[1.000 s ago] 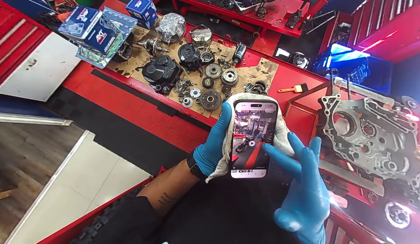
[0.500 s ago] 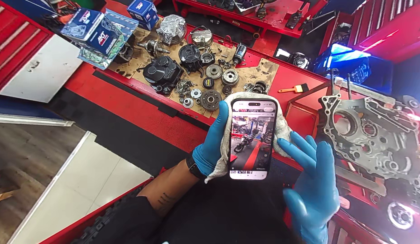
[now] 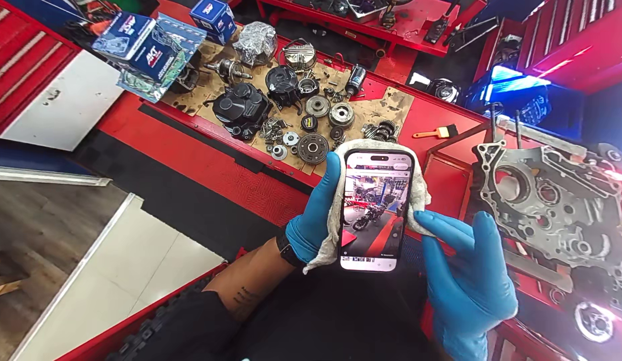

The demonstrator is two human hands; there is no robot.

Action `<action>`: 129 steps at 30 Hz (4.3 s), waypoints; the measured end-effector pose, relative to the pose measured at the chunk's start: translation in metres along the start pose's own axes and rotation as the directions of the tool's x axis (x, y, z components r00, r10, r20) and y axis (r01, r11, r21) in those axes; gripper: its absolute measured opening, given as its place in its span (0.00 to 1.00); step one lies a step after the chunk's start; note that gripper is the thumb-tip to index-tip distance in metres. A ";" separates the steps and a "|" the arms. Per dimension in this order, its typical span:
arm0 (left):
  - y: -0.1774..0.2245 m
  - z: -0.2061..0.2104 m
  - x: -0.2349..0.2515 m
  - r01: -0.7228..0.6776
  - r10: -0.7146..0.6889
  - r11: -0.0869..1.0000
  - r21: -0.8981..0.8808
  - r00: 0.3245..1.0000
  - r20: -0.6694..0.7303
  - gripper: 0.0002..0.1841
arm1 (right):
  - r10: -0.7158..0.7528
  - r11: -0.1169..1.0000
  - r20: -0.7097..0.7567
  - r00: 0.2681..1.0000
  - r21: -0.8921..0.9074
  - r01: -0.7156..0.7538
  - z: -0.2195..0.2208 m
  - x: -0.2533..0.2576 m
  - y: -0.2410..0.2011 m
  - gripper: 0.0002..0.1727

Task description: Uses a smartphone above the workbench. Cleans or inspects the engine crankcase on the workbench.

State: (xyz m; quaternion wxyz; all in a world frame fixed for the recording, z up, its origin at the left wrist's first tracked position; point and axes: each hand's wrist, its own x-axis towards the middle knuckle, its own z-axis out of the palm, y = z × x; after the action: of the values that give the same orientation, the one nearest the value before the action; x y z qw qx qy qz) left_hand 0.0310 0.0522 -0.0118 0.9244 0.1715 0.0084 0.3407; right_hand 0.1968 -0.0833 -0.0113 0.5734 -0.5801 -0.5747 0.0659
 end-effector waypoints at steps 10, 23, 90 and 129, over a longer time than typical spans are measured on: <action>-0.002 0.000 0.001 0.008 -0.008 1.000 0.009 1.000 -0.016 0.28 | 0.010 1.000 -0.042 0.999 -0.002 -0.011 -0.002 0.001 0.001 0.34; -0.002 -0.002 0.002 0.039 -0.039 0.999 -0.020 0.999 0.019 0.30 | 0.017 1.000 -0.020 1.000 0.007 -0.017 -0.002 0.002 0.001 0.35; -0.005 -0.002 0.005 0.030 -0.019 0.990 0.134 0.996 -0.082 0.29 | -0.058 0.997 0.203 0.977 -0.029 0.065 0.003 0.015 0.003 0.55; -0.006 -0.004 0.011 0.011 -0.008 0.999 0.046 0.998 -0.058 0.29 | -0.071 0.995 0.225 0.972 -0.052 0.085 0.003 0.001 0.004 0.50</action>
State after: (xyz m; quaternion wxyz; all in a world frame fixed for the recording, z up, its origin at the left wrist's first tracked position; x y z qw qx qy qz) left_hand 0.0427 0.0567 -0.0162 0.9211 0.1828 0.0436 0.3409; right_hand 0.1974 -0.0795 -0.0149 0.4894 -0.5633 -0.6595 0.0904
